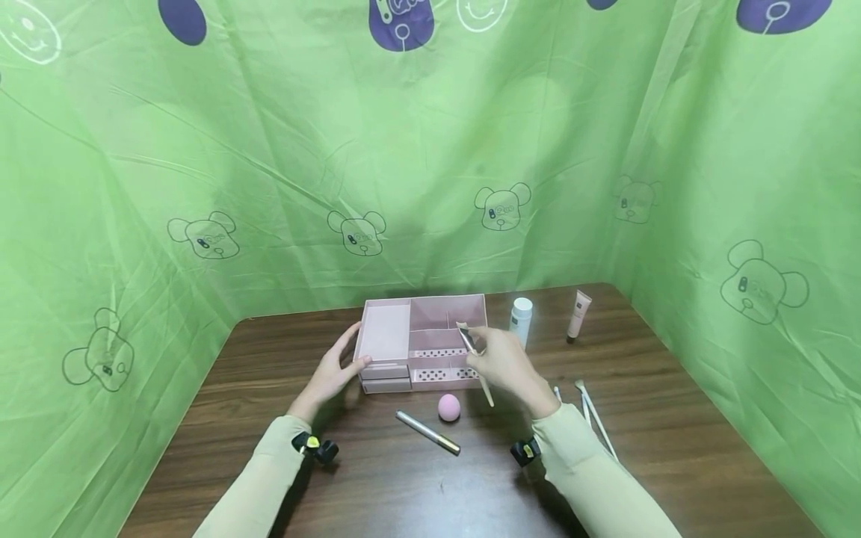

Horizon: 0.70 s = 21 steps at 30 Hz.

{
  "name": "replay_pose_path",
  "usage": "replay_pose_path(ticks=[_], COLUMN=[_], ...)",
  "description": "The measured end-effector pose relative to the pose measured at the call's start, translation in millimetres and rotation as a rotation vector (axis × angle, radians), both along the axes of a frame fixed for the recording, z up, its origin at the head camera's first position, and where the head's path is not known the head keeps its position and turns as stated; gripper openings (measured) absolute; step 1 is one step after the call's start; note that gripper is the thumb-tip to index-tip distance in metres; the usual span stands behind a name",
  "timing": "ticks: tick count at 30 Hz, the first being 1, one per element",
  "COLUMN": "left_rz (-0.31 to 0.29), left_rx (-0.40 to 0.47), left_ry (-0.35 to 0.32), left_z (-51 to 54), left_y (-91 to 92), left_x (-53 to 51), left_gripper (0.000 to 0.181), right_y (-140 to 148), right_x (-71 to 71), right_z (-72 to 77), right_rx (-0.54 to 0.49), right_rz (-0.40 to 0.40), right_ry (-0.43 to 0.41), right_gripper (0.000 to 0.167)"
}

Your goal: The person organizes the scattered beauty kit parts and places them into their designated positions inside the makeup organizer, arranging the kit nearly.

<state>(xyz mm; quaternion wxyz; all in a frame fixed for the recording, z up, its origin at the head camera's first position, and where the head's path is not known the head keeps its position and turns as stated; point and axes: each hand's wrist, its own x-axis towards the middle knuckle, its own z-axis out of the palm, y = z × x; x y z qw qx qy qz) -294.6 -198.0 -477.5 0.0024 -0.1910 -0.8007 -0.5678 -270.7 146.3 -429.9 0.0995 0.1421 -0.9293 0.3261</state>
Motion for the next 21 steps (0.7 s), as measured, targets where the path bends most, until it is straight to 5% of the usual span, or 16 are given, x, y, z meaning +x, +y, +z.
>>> replay_pose_path(ticks=[5,13,21], left_rz=[-0.006,0.023,0.023], left_rx=[-0.001,0.034,0.047], left_ry=[-0.004,0.007,0.030], left_z=[-4.9,-35.8,-37.5], left_y=[-1.0,-6.2,-6.0], left_x=[-3.8,-20.7,-22.5], left_gripper=[0.081,0.080,0.079], right_y=[-10,-27,-47], right_x=[-5.9,-15.8,-30.5], right_z=[7.8,18.5,27.6], right_rx=[0.009,0.011,-0.009], right_rz=[0.006,0.017,0.047], right_ry=[0.006,0.002,0.011], right_gripper=[0.045,0.048,0.049])
